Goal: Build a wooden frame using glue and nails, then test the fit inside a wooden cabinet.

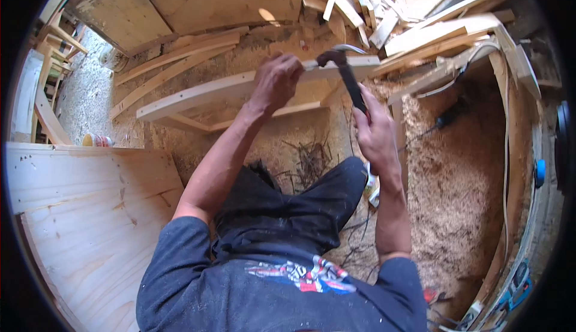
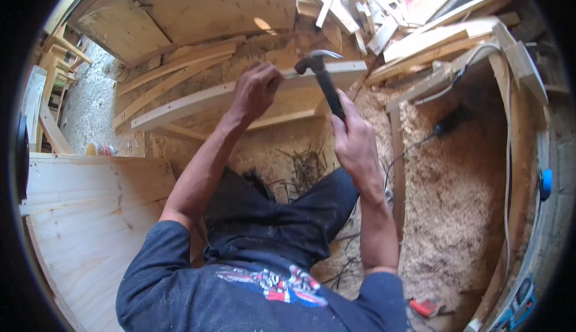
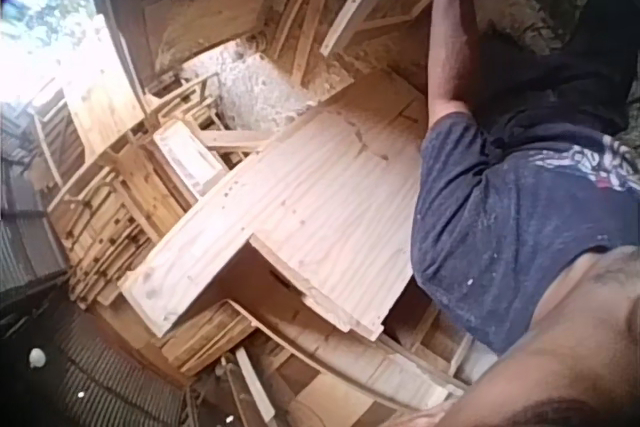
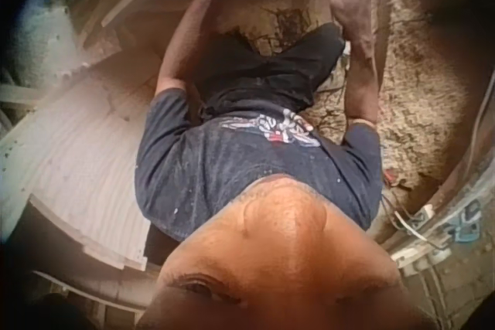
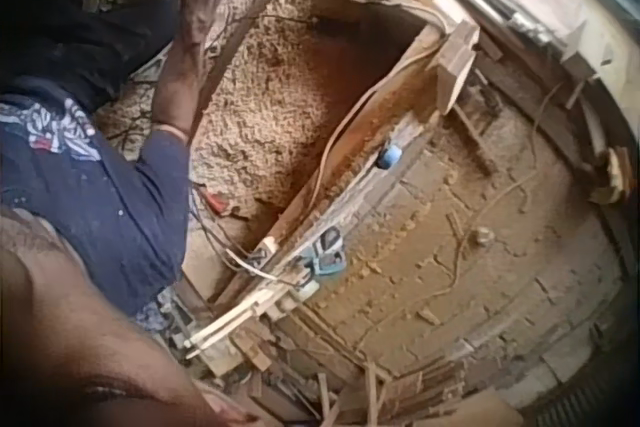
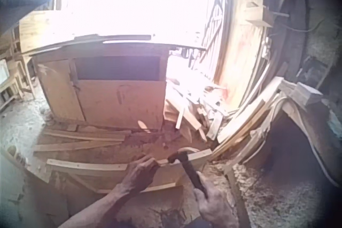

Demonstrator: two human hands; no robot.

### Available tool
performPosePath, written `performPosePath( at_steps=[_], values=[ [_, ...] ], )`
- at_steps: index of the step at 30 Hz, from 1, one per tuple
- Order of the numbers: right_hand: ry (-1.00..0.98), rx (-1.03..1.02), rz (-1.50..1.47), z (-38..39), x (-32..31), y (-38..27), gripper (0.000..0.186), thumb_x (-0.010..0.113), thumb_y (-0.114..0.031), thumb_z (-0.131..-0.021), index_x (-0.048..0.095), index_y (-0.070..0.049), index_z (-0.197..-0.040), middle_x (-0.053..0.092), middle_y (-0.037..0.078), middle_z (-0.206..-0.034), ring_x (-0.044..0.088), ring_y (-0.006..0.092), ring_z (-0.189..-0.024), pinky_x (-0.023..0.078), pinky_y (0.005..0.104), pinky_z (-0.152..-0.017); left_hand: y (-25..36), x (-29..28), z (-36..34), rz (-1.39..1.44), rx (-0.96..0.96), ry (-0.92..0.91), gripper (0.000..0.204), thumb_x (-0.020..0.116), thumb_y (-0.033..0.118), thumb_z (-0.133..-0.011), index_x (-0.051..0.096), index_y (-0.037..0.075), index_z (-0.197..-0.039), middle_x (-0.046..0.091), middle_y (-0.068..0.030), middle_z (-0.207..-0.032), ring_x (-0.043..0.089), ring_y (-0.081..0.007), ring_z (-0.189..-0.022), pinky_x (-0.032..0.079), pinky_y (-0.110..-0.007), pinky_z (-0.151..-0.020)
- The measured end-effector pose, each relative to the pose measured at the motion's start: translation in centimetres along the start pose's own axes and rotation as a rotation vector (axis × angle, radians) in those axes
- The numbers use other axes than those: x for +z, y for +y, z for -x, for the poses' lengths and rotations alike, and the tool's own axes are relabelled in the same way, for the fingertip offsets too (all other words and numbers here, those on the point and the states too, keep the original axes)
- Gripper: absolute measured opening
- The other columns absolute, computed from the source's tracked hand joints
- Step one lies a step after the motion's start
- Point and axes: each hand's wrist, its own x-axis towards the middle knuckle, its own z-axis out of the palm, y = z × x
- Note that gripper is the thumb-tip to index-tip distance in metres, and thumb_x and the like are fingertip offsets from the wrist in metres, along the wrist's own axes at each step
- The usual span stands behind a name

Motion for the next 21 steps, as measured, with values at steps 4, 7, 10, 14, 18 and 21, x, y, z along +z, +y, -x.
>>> performPosePath(
  at_steps=[4,7,10,14,18,21],
  values=[
    [0.257,0.355,-0.405,2.9,-2.8,-1.8,0.046,0.055,-0.018,-0.107,0.047,-0.005,-0.15,0.061,0.0,-0.078,0.052,0.005,-0.058,0.043,0.0233,-0.05,-0.3,0.3,-0.7,0.07,-0.016,0.06,0.005,0.074,0.005,-0.087,0.07,0.004,-0.089,0.069,-0.011,-0.084,0.066,-0.0323,-0.083,0.052,-0.043,-0.075],
    [0.311,0.346,-0.382,3.8,-5.8,-1.1,0.048,0.057,-0.018,-0.107,0.046,-0.004,-0.151,0.06,-0.001,-0.077,0.051,0.0024,-0.057,0.04,0.0209,-0.049,0.8,0.9,-2.0,0.214,-0.236,0.102,0.004,0.075,0.008,-0.088,0.072,0.005,-0.09,0.07,-0.0121,-0.085,0.068,-0.032,-0.084,0.052,-0.043,-0.075],
    [0.36,0.372,-0.463,4.6,-6.5,-0.8,0.047,0.057,-0.018,-0.107,0.046,-0.003,-0.15,0.059,-0.001,-0.077,0.05,0.0021,-0.057,0.039,0.021,-0.049,2.5,3.7,-3.6,0.069,-0.112,0.114,0.006,0.074,0.012,-0.09,0.072,0.005,-0.09,0.072,-0.0126,-0.088,0.069,-0.0326,-0.086,0.052,-0.044,-0.076],
    [0.343,0.389,-0.339,5.8,-7.2,-0.1,0.045,0.058,-0.018,-0.106,0.049,-0.001,-0.147,0.06,0.001,-0.077,0.053,0.0039,-0.06,0.042,0.0229,-0.051,4.2,8.4,-6.1,0.093,-0.041,0.061,0.009,0.073,0.016,-0.091,0.072,0.007,-0.09,0.073,-0.0102,-0.092,0.069,-0.0315,-0.09,0.052,-0.044,-0.081],
    [0.341,0.386,-0.233,6.9,-7.7,0.9,0.043,0.058,-0.016,-0.105,0.052,-0.002,-0.145,0.066,0.005,-0.083,0.063,0.011,-0.071,0.051,0.0292,-0.062,5.3,10.3,-7.0,-0.025,0.023,0.011,0.009,0.073,0.019,-0.09,0.071,0.01,-0.091,0.072,-0.0063,-0.096,0.067,-0.0288,-0.096,0.051,-0.044,-0.088],
    [0.349,0.384,-0.192,6.9,-8.4,1.1,0.044,0.058,-0.015,-0.105,0.052,-0.003,-0.146,0.067,0.006,-0.083,0.065,0.0127,-0.073,0.053,0.0308,-0.064,5.3,10.3,-6.6,-0.04,0.03,0.022,0.008,0.072,0.018,-0.091,0.07,0.01,-0.091,0.071,-0.0061,-0.094,0.066,-0.0287,-0.095,0.051,-0.044,-0.086]
  ],
)
